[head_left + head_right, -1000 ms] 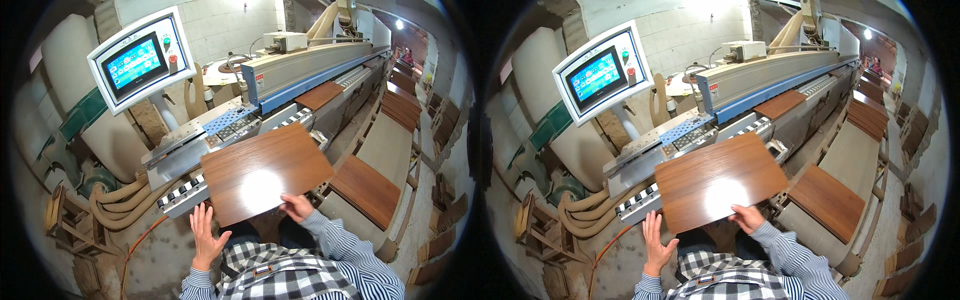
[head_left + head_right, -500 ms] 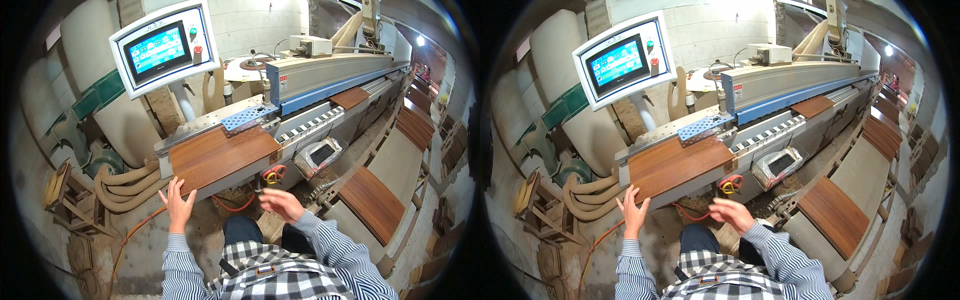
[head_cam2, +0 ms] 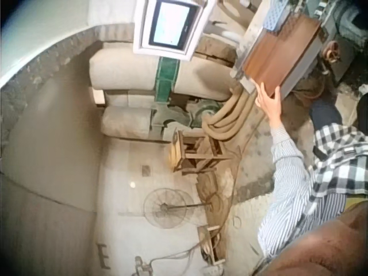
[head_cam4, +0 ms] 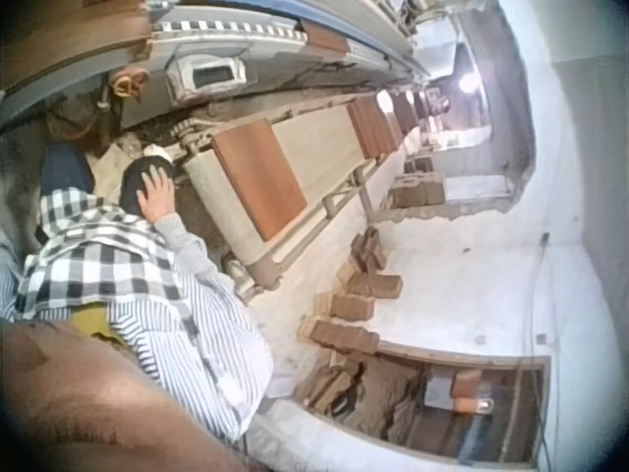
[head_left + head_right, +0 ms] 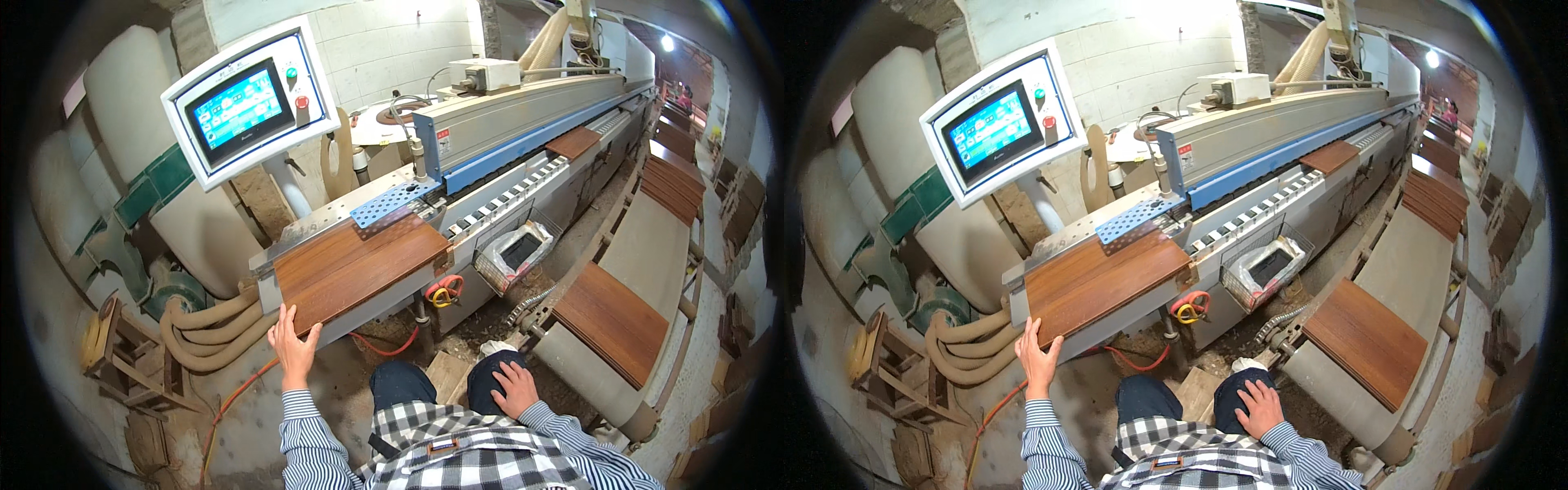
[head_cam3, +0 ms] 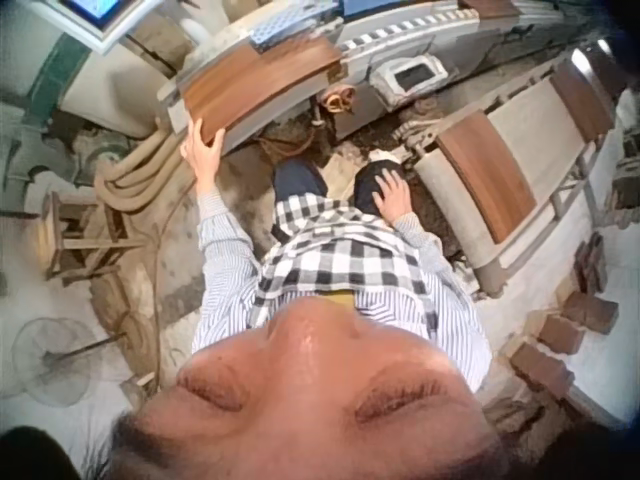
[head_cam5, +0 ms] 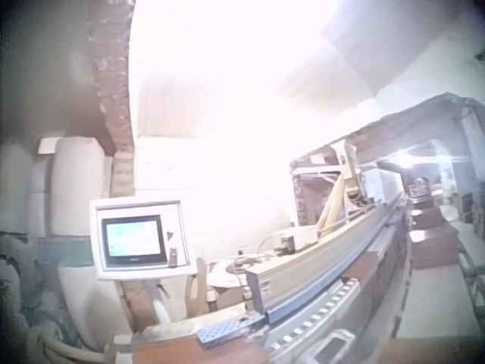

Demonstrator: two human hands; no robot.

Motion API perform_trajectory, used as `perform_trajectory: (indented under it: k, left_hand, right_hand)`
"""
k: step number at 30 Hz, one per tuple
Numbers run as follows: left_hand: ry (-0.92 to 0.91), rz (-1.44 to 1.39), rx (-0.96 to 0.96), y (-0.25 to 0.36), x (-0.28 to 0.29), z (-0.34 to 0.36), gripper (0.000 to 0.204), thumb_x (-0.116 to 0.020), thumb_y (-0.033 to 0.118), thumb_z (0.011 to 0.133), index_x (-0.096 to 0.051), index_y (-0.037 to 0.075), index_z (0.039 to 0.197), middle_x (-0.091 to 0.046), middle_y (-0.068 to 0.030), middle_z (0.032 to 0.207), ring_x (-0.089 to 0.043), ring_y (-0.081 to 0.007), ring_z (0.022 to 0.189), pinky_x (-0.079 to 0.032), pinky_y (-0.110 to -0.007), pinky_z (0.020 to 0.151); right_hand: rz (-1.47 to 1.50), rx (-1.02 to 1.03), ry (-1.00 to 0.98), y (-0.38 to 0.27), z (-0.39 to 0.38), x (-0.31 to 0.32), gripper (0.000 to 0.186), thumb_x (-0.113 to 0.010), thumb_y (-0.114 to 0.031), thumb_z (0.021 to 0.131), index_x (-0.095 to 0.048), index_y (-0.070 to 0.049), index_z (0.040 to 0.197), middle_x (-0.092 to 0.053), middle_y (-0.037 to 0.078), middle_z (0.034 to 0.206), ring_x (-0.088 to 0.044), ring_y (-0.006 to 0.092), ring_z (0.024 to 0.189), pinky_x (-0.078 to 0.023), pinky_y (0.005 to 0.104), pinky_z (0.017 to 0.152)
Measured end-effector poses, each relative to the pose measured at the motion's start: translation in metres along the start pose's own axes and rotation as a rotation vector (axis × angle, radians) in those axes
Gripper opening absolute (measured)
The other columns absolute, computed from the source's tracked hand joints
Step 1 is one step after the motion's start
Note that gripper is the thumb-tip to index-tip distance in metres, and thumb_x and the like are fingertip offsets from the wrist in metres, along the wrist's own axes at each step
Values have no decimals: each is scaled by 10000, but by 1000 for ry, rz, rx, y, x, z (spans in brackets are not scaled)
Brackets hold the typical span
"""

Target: The person repeatedly feeds rectangular wooden boards into a planer machine, retrieves them from the output side, and stacks them. The person handles each board one at a time, placing them on the input conveyor and collecting the processed boards on a nearby surface.

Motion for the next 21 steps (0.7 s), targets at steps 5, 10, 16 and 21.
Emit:
perform_trajectory:
  k: [5,10,16,21]
  left_hand:
    - [-14,-33,4,-2,0,0,667,-710,433,802,-508,63,1319,-437,-179,1454,-439,-305,1296,-229,-469,1108]
    - [-42,-81,-13,-3,3,0,612,-704,355,827,-505,55,1323,-464,-183,1432,-441,-308,1300,-236,-460,1116]
    - [-71,-215,36,-11,12,-3,532,-711,230,834,-531,35,1295,-482,-172,1419,-455,-309,1290,-283,-430,1119]
    - [-79,-364,71,-13,13,-2,481,-714,165,837,-557,13,1265,-510,-165,1391,-488,-304,1263,-376,-396,1071]
  right_hand:
    - [51,5,35,0,-2,3,501,-608,-373,872,-571,-111,1298,-432,124,1449,-339,327,1367,-252,519,1131]
    - [63,12,47,1,-3,3,498,-605,-375,876,-571,-113,1298,-431,126,1451,-339,332,1366,-249,522,1131]
    - [62,31,53,4,-3,0,489,-600,-375,882,-577,-110,1292,-436,130,1444,-343,345,1362,-264,537,1119]
    - [40,40,80,4,-3,1,489,-625,-351,858,-583,-99,1274,-448,141,1427,-362,356,1340,-284,523,1102]
Point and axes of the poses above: each hand's wrist, its own z-axis towards the middle knuckle, its own x-axis out of the back of the hand, y = z × x, the point moved 5 cm from there along z, towards the middle knuckle
